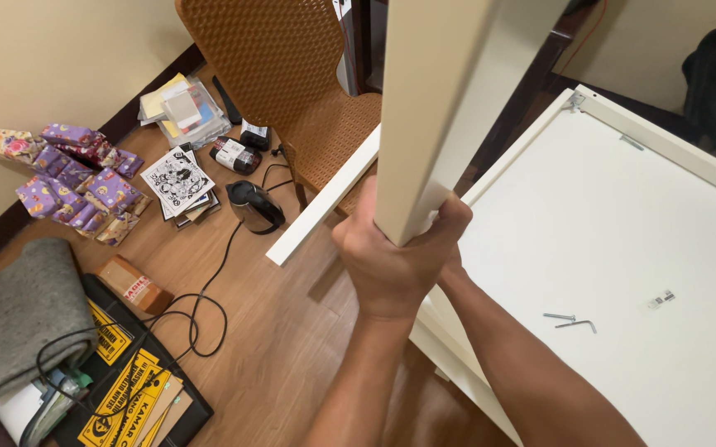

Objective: The person assembles a small white table, holding a leg against the tabletop panel and driving screws into the corner brackets by hand, then using an L-shaped hex key to tighten the screws. A wrench rests on the panel and the person works on one leg at a time.

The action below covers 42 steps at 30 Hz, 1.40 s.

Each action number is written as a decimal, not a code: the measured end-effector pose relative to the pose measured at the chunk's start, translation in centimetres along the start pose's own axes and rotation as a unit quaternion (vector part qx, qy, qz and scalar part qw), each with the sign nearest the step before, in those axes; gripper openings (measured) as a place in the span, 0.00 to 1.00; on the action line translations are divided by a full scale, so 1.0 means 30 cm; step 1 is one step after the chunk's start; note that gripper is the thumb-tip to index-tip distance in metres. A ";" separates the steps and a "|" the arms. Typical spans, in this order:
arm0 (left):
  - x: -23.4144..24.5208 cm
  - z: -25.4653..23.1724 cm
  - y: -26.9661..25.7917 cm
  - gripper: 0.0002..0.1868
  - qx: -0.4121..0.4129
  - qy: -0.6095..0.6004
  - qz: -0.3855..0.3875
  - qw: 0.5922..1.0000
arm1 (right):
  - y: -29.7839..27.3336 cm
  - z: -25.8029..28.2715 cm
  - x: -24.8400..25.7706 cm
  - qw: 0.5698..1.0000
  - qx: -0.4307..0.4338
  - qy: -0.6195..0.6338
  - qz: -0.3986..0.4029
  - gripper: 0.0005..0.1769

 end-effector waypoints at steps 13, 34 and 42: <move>-0.003 0.004 -0.006 0.14 -0.005 -0.010 -0.005 1.000 | -0.018 -0.008 -0.079 0.908 -0.039 0.414 -0.061 0.13; -0.003 -0.020 0.019 0.09 -0.029 0.027 -0.011 0.999 | -0.583 0.042 -0.090 0.938 -0.111 -0.315 -0.089 0.17; 0.003 -0.030 0.001 0.09 -0.035 0.030 -0.025 0.999 | -0.588 0.062 -0.098 0.902 -0.227 -0.361 -0.066 0.17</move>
Point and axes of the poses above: each hand's wrist, its own y-axis towards the middle knuckle, its own x-axis out of the back of the hand, z = x × y, the point moved 1 cm from there along y, towards the middle knuckle, and after that the axes turned 10 degrees about x, right-handed, at the moved point
